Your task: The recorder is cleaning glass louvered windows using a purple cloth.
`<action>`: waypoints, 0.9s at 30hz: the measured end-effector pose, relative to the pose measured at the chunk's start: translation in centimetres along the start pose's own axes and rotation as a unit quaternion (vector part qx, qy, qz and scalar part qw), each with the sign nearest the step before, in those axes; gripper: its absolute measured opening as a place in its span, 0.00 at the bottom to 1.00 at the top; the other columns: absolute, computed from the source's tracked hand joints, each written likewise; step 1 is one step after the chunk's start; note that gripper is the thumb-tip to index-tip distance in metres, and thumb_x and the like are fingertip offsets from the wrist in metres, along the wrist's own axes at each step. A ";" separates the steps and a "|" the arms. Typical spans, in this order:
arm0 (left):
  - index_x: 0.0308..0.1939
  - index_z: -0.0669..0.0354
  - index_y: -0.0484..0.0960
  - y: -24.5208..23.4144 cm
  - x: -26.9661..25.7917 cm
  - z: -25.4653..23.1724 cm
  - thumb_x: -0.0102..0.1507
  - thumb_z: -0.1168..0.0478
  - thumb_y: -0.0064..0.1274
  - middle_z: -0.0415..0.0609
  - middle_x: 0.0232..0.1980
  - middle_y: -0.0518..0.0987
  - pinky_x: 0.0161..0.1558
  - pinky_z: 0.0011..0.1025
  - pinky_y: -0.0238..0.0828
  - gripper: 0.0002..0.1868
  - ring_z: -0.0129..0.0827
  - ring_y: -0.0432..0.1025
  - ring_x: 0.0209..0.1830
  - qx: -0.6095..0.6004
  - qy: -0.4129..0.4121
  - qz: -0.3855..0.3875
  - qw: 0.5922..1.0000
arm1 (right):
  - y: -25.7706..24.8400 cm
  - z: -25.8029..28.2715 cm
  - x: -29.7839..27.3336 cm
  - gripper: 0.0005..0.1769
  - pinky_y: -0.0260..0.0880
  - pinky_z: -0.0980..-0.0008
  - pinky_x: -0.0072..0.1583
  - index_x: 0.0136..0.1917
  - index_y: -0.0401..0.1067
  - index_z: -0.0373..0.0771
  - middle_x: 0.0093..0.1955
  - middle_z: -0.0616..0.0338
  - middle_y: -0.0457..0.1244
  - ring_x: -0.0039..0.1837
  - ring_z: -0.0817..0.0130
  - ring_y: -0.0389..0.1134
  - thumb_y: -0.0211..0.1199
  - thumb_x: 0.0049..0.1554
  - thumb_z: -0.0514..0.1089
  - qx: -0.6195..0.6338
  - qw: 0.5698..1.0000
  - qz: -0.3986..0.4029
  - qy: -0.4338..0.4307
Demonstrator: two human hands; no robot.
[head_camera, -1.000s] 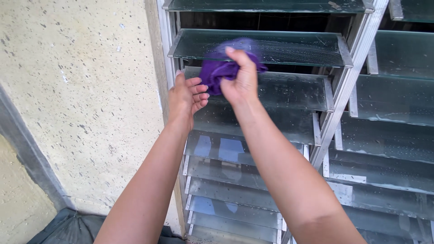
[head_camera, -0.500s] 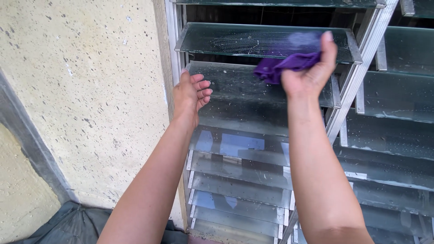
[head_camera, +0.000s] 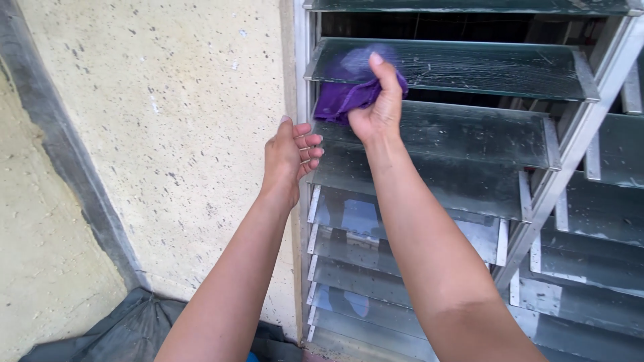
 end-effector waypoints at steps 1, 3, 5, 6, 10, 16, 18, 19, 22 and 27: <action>0.52 0.61 0.78 -0.4 -0.2 -0.1 0.71 0.43 0.31 0.47 0.36 0.82 0.31 0.28 0.71 0.28 0.27 0.74 0.29 0.005 -0.005 0.003 1.000 | 0.3 -1.2 0.1 0.14 0.71 0.55 0.67 0.48 0.76 0.41 0.51 0.58 0.71 0.56 0.61 0.72 0.75 0.49 0.44 0.000 1.000 0.007 0.030; 0.52 0.61 0.78 -1.2 -0.2 -0.3 0.71 0.43 0.32 0.46 0.36 0.82 0.32 0.29 0.71 0.28 0.27 0.74 0.29 0.010 -0.008 -0.002 1.000 | 0.0 -2.6 0.8 0.15 0.71 0.54 0.66 0.48 0.76 0.41 0.51 0.58 0.71 0.56 0.60 0.72 0.75 0.49 0.44 0.004 0.999 0.008 0.049; 0.52 0.60 0.78 -1.7 -0.2 -0.5 0.71 0.42 0.32 0.46 0.36 0.82 0.32 0.29 0.71 0.27 0.28 0.74 0.29 0.012 -0.012 -0.007 1.000 | -0.3 -3.3 1.2 0.15 0.71 0.54 0.65 0.49 0.76 0.41 0.51 0.58 0.71 0.55 0.60 0.72 0.75 0.49 0.44 0.006 0.998 0.008 0.069; 0.52 0.60 0.78 -1.9 -0.2 -0.5 0.71 0.42 0.32 0.46 0.36 0.82 0.33 0.29 0.71 0.28 0.27 0.74 0.29 0.017 -0.012 -0.007 1.000 | -0.3 -3.4 1.3 0.15 0.71 0.53 0.66 0.49 0.76 0.41 0.51 0.58 0.71 0.56 0.60 0.72 0.74 0.49 0.43 0.010 0.997 0.023 0.072; 0.52 0.60 0.79 -2.0 -0.3 -0.3 0.71 0.42 0.31 0.45 0.36 0.82 0.33 0.29 0.71 0.28 0.27 0.74 0.30 0.019 -0.012 -0.008 1.000 | -0.3 -3.5 1.0 0.16 0.72 0.53 0.67 0.51 0.76 0.38 0.52 0.55 0.71 0.56 0.58 0.72 0.72 0.49 0.42 0.000 0.993 0.047 0.110; 0.52 0.59 0.79 -1.0 -0.8 -0.4 0.71 0.41 0.30 0.44 0.36 0.82 0.34 0.28 0.71 0.29 0.25 0.73 0.30 0.029 -0.016 -0.014 0.999 | 0.0 -3.2 0.6 0.15 0.76 0.55 0.61 0.52 0.75 0.35 0.51 0.52 0.71 0.52 0.58 0.74 0.69 0.51 0.39 -0.052 0.984 0.056 0.162; 0.52 0.59 0.79 -0.8 -0.6 -0.3 0.71 0.41 0.30 0.44 0.36 0.82 0.34 0.28 0.71 0.29 0.25 0.73 0.30 0.027 -0.010 -0.018 0.999 | -0.2 -3.3 0.4 0.14 0.77 0.55 0.58 0.52 0.75 0.34 0.49 0.51 0.71 0.50 0.58 0.74 0.68 0.52 0.41 -0.084 0.978 0.008 0.190; 0.51 0.59 0.79 -0.5 -0.5 -0.3 0.71 0.41 0.30 0.44 0.36 0.82 0.34 0.28 0.71 0.29 0.25 0.73 0.30 0.024 -0.002 -0.021 0.999 | -0.6 -3.2 0.2 0.14 0.78 0.54 0.55 0.52 0.75 0.33 0.47 0.50 0.72 0.47 0.57 0.75 0.68 0.54 0.42 -0.117 0.969 -0.039 0.216; 0.50 0.59 0.78 0.0 1.4 -0.4 0.71 0.44 0.34 0.43 0.35 0.81 0.31 0.26 0.71 0.24 0.25 0.73 0.29 0.005 0.017 -0.029 0.999 | 0.1 -1.8 -2.2 0.14 0.79 0.55 0.52 0.50 0.75 0.33 0.46 0.50 0.72 0.44 0.58 0.75 0.66 0.54 0.44 -0.197 0.935 -0.060 0.288; 0.48 0.61 0.77 1.7 4.3 -2.3 0.71 0.50 0.40 0.42 0.33 0.78 0.28 0.25 0.72 0.18 0.24 0.72 0.28 0.009 0.088 -0.039 0.995 | 5.2 4.7 -8.0 0.13 0.79 0.58 0.52 0.50 0.75 0.32 0.46 0.50 0.72 0.46 0.60 0.76 0.66 0.52 0.40 -0.273 0.951 -0.080 0.120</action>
Point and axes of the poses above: each hand's wrist, its own x-axis towards the middle knuckle, its own y-axis out of the palm, z = x × y, the point moved 5 cm from there along x, towards the middle knuckle
